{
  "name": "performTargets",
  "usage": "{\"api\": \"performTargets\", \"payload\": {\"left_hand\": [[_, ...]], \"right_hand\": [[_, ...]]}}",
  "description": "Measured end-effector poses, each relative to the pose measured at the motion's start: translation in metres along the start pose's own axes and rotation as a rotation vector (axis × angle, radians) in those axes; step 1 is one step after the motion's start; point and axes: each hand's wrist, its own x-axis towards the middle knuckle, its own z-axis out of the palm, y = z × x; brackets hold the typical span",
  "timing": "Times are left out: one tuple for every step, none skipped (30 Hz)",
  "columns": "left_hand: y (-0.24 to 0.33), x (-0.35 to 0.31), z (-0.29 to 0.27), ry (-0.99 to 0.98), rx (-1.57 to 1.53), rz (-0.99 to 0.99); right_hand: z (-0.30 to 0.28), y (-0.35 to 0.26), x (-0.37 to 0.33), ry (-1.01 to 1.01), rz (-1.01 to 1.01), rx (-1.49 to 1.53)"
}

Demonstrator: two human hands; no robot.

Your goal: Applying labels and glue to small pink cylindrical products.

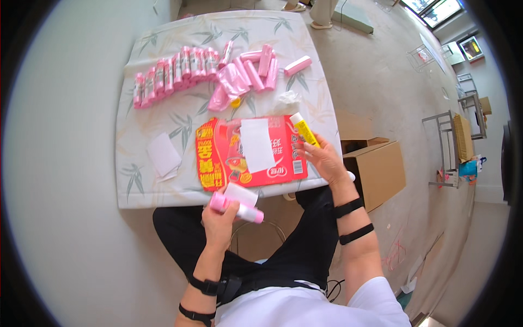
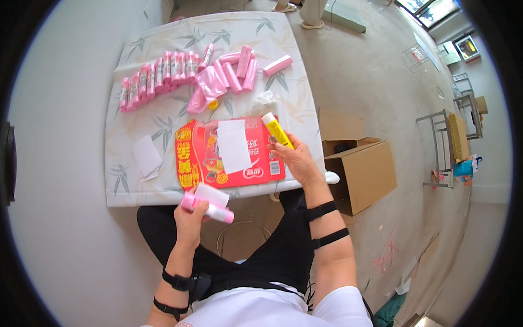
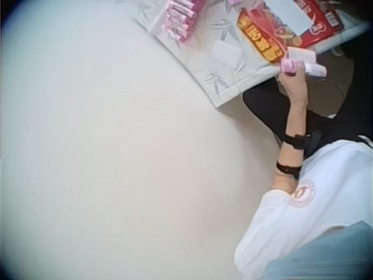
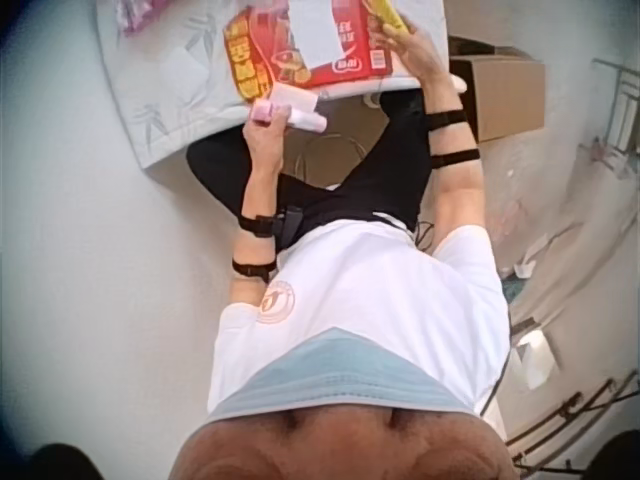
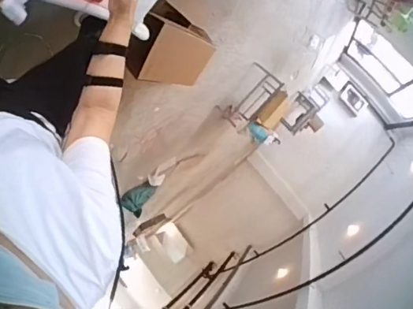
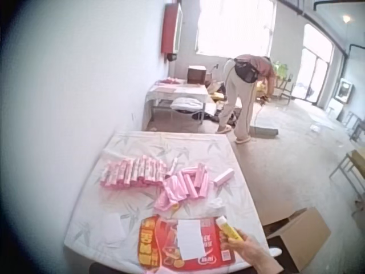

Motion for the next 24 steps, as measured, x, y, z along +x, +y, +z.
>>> {"api": "performTargets", "payload": {"left_hand": [[-0.003,-0.002,-0.004,0.0,0.019,-0.014],[-0.004,-0.004,-0.005,-0.007,0.018,-0.012],[-0.004,-0.005,-0.006,-0.023,-0.008,-0.039],[-0.005,-0.006,-0.006,-0.035,-0.036,-0.066],[-0.008,-0.006,-0.008,-0.036,-0.041,-0.061],[-0.011,-0.006,-0.01,-0.034,-0.042,-0.068],[-0.013,-0.005,-0.011,-0.028,-0.041,-0.071],[-0.013,-0.005,-0.012,-0.018,-0.033,-0.072],[-0.013,-0.005,-0.014,-0.013,-0.035,-0.061],[-0.012,-0.006,-0.014,0.003,-0.046,-0.08],[-0.011,-0.006,-0.015,0.019,-0.057,-0.098],[-0.009,-0.006,-0.016,0.03,-0.046,-0.102],[-0.01,-0.006,-0.019,0.04,-0.048,-0.092],[-0.013,-0.005,-0.019,0.032,-0.039,-0.101],[-0.015,-0.005,-0.019,0.021,-0.03,-0.11],[-0.017,-0.006,-0.021,0.029,-0.047,-0.111],[-0.018,-0.006,-0.022,0.022,-0.049,-0.108],[-0.018,-0.006,-0.024,0.03,-0.074,-0.11],[-0.019,-0.007,-0.027,0.046,-0.099,-0.112],[-0.022,-0.007,-0.032,0.046,-0.086,-0.102],[-0.023,-0.006,-0.036,0.045,-0.091,-0.1],[-0.024,-0.006,-0.04,0.047,-0.085,-0.109],[-0.025,-0.007,-0.043,0.051,-0.079,-0.118],[-0.027,-0.007,-0.045,0.058,-0.081,-0.117]], "right_hand": [[0.001,0.004,0.005,0.009,-0.005,0.064],[0.002,0.007,0.012,0.021,-0.078,0.093],[0.002,0.008,0.019,0.032,-0.15,0.122],[0.004,0.004,0.026,0.031,-0.155,0.117],[0.007,-0.001,0.033,0.003,-0.166,0.071],[0.01,-0.005,0.04,-0.027,-0.177,0.026],[0.014,-0.008,0.049,-0.035,-0.183,0.025],[0.019,-0.01,0.057,-0.095,-0.165,0.031],[0.025,-0.012,0.065,-0.157,-0.147,0.037],[0.031,-0.013,0.073,-0.169,-0.197,0.025],[0.038,-0.015,0.082,-0.178,-0.202,0.023],[0.045,-0.018,0.09,-0.153,-0.187,0.033],[0.054,-0.017,0.098,-0.134,-0.169,0.047],[0.053,-0.014,0.106,-0.135,-0.178,0.041],[0.048,-0.007,0.116,-0.103,-0.204,-0.073],[0.049,-0.003,0.12,-0.071,-0.223,-0.182],[0.047,-0.001,0.123,-0.068,-0.229,-0.185],[0.044,0.0,0.126,-0.041,-0.298,-0.145],[0.046,-0.002,0.127,-0.021,-0.363,-0.103],[0.044,-0.007,0.127,-0.022,-0.366,-0.106],[0.038,-0.016,0.126,-0.002,-0.377,-0.109],[0.035,-0.025,0.124,0.013,-0.384,-0.112],[0.033,-0.034,0.121,0.006,-0.381,-0.115],[0.032,-0.043,0.118,0.009,-0.375,-0.202]]}}
